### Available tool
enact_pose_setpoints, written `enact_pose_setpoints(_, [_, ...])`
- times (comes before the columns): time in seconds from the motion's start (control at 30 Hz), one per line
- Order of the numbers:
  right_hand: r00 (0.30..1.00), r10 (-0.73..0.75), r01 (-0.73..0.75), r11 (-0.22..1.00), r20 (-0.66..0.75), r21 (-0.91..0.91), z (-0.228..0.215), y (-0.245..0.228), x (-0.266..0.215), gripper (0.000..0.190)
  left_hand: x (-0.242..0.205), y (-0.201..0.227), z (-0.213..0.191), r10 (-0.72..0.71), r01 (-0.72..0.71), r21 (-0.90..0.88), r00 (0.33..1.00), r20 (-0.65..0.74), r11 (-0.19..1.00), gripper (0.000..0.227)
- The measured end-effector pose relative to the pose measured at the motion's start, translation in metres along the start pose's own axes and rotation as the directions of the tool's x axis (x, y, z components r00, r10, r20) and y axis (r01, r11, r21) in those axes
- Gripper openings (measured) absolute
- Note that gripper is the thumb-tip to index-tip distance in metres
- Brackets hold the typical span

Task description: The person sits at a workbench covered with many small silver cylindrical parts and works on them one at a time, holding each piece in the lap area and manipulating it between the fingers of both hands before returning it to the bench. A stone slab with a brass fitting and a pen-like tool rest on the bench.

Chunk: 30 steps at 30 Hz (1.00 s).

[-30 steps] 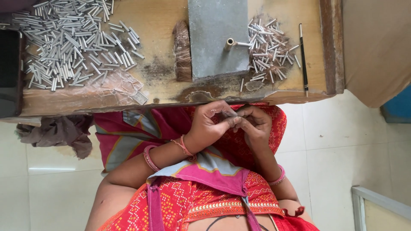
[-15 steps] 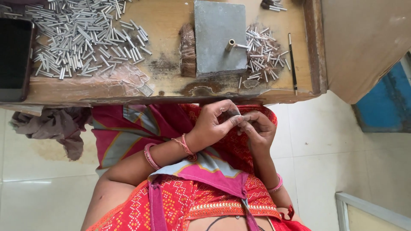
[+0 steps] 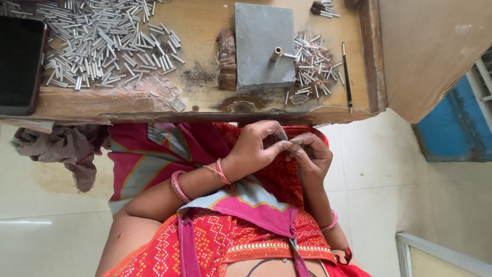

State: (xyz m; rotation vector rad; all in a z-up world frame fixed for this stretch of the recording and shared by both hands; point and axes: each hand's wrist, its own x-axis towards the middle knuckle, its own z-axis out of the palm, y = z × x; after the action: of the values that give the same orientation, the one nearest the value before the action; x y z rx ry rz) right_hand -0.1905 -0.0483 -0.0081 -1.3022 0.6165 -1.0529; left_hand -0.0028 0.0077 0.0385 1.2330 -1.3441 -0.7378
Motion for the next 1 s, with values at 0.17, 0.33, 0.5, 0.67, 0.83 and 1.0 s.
enact_pose_setpoints(0.17, [1.000, 0.017, -0.016, 0.999, -0.022, 0.036, -0.001, 0.001, 0.001, 0.006, 0.000, -0.006, 0.002, -0.029, 0.029, -0.012, 0.999, 0.017, 1.000, 0.016])
enact_pose_setpoints(0.33, [0.998, 0.054, -0.054, 0.998, -0.007, 0.029, -0.003, 0.003, 0.003, 0.006, 0.002, -0.010, 0.004, -0.040, 0.041, -0.031, 0.999, 0.027, 0.999, 0.015])
enact_pose_setpoints(0.5, [0.997, 0.075, -0.076, 0.997, 0.011, 0.007, -0.005, 0.005, 0.004, 0.005, 0.002, -0.015, 0.006, -0.076, 0.077, -0.040, 0.997, 0.033, 0.996, 0.016])
enact_pose_setpoints(0.67, [0.997, 0.075, -0.074, 0.997, 0.011, -0.006, -0.007, 0.013, 0.003, 0.006, 0.002, -0.022, 0.009, -0.109, 0.110, -0.042, 0.993, 0.041, 0.993, 0.016])
enact_pose_setpoints(0.83, [0.996, 0.083, -0.082, 0.996, 0.015, -0.028, -0.007, 0.019, 0.001, 0.005, 0.000, -0.037, 0.014, -0.162, 0.164, -0.037, 0.985, 0.054, 0.986, 0.017])
enact_pose_setpoints(1.0, [0.990, 0.139, -0.138, 0.989, 0.000, -0.055, -0.012, 0.031, 0.001, 0.004, -0.003, -0.050, 0.019, -0.221, 0.221, -0.005, 0.973, 0.061, 0.975, 0.018])
